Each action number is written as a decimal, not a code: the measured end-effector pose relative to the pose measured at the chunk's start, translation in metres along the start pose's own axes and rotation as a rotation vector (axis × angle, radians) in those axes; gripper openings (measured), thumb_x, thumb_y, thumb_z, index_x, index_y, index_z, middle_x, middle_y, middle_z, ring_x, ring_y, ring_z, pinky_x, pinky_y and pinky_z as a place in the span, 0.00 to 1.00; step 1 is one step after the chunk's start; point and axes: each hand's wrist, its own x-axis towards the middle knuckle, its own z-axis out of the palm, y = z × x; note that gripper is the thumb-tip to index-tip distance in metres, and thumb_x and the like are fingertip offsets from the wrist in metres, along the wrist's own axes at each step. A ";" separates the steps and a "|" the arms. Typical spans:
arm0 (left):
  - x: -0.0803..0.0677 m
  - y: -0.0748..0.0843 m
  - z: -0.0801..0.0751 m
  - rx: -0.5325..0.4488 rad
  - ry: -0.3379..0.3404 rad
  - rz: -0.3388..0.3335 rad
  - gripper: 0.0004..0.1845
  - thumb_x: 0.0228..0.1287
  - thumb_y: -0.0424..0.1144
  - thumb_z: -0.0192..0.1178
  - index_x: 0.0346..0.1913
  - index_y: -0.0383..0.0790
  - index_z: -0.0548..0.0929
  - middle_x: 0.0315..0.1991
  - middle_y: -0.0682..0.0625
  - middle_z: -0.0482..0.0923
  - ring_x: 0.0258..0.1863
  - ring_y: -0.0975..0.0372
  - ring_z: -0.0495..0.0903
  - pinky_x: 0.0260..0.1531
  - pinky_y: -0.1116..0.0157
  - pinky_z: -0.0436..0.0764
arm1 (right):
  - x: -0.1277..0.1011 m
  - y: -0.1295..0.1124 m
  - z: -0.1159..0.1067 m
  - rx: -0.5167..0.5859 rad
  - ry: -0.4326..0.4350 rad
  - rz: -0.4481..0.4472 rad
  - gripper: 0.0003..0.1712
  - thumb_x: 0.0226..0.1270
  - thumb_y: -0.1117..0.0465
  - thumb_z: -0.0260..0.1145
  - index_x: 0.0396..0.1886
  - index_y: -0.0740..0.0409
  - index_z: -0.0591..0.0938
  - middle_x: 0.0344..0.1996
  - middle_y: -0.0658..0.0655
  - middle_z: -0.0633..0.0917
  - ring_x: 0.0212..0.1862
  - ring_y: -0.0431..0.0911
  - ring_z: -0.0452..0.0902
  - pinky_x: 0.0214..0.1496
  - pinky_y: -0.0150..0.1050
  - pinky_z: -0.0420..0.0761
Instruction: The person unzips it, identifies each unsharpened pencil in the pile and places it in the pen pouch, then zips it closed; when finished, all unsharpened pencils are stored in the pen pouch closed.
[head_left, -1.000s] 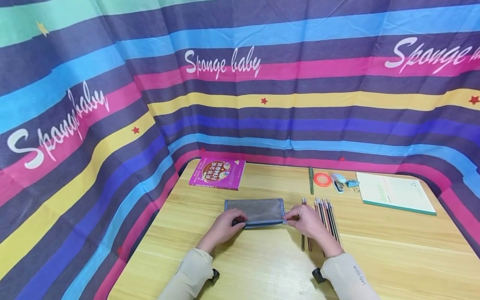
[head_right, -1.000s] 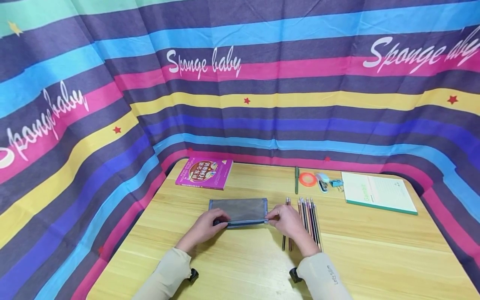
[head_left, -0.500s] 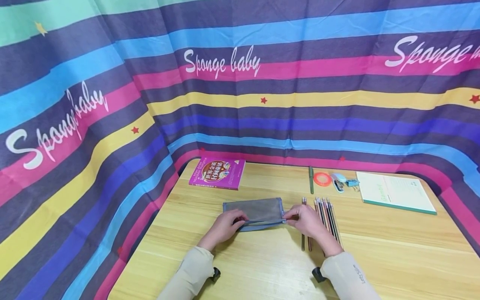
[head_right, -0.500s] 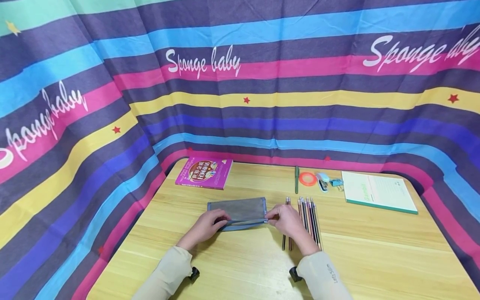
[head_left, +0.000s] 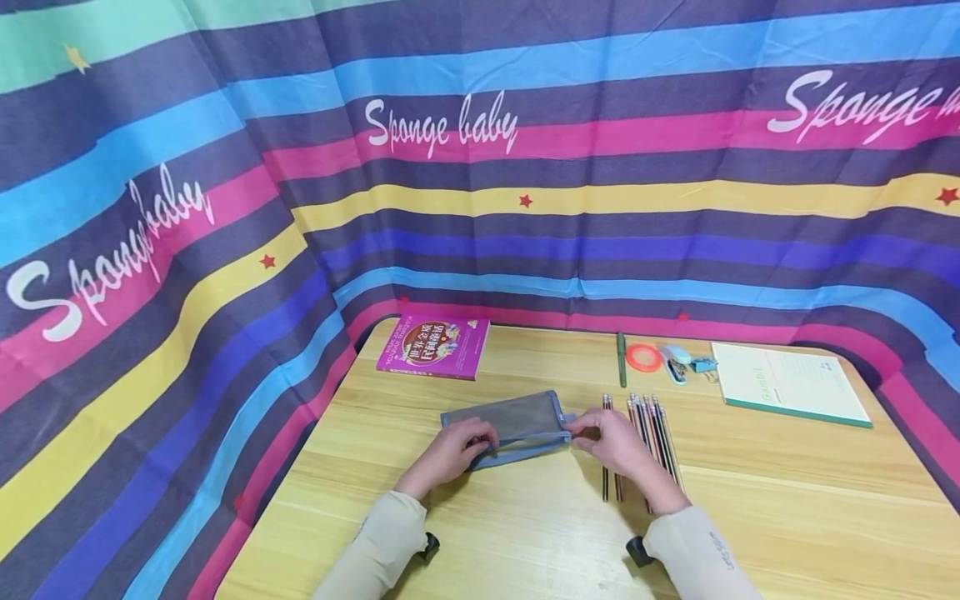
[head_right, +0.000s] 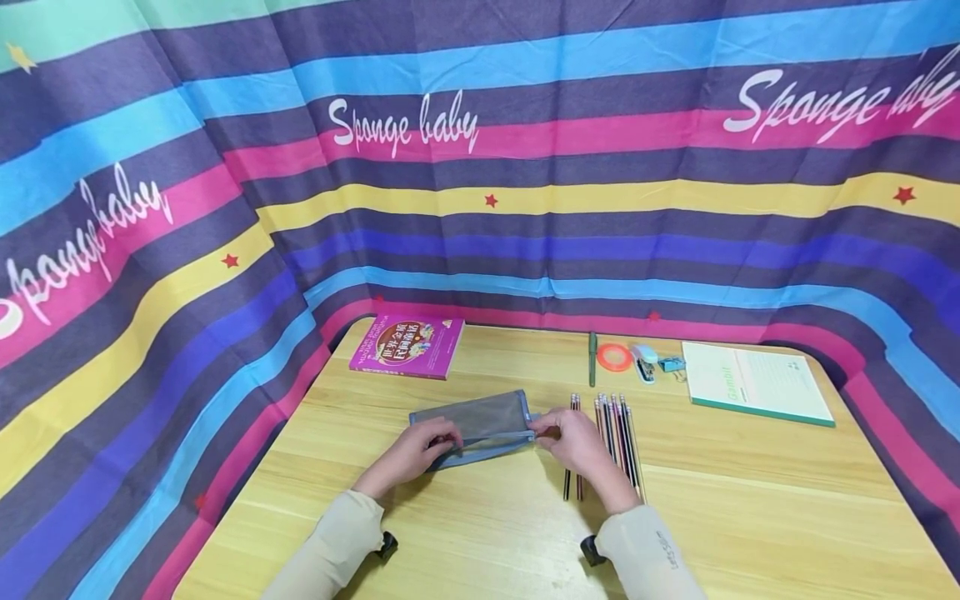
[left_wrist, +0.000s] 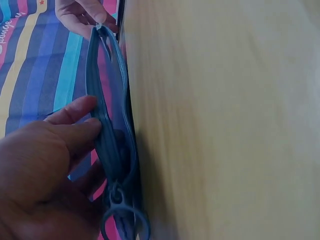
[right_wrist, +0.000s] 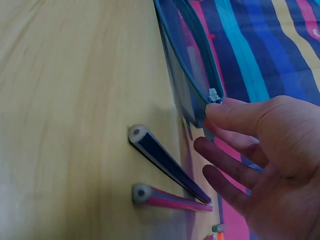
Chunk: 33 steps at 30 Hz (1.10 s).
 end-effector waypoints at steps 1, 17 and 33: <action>0.000 0.000 0.000 -0.010 -0.007 -0.001 0.08 0.74 0.31 0.60 0.44 0.49 0.86 0.41 0.56 0.83 0.43 0.65 0.81 0.48 0.63 0.82 | -0.001 0.000 -0.002 0.006 0.002 -0.007 0.14 0.59 0.69 0.76 0.45 0.54 0.91 0.41 0.51 0.90 0.43 0.45 0.84 0.49 0.47 0.87; -0.003 0.001 -0.005 -0.092 -0.062 0.000 0.12 0.76 0.33 0.59 0.53 0.48 0.89 0.48 0.54 0.86 0.47 0.64 0.82 0.49 0.65 0.82 | -0.033 0.017 -0.065 -0.022 0.153 0.010 0.15 0.66 0.67 0.72 0.53 0.61 0.88 0.48 0.61 0.89 0.40 0.46 0.84 0.41 0.33 0.83; 0.001 0.002 -0.002 -0.161 -0.051 -0.048 0.11 0.74 0.35 0.61 0.54 0.45 0.88 0.40 0.56 0.83 0.38 0.68 0.80 0.42 0.69 0.81 | -0.063 0.054 -0.102 -0.001 0.222 0.188 0.21 0.73 0.61 0.68 0.61 0.67 0.82 0.44 0.63 0.88 0.39 0.41 0.82 0.38 0.30 0.81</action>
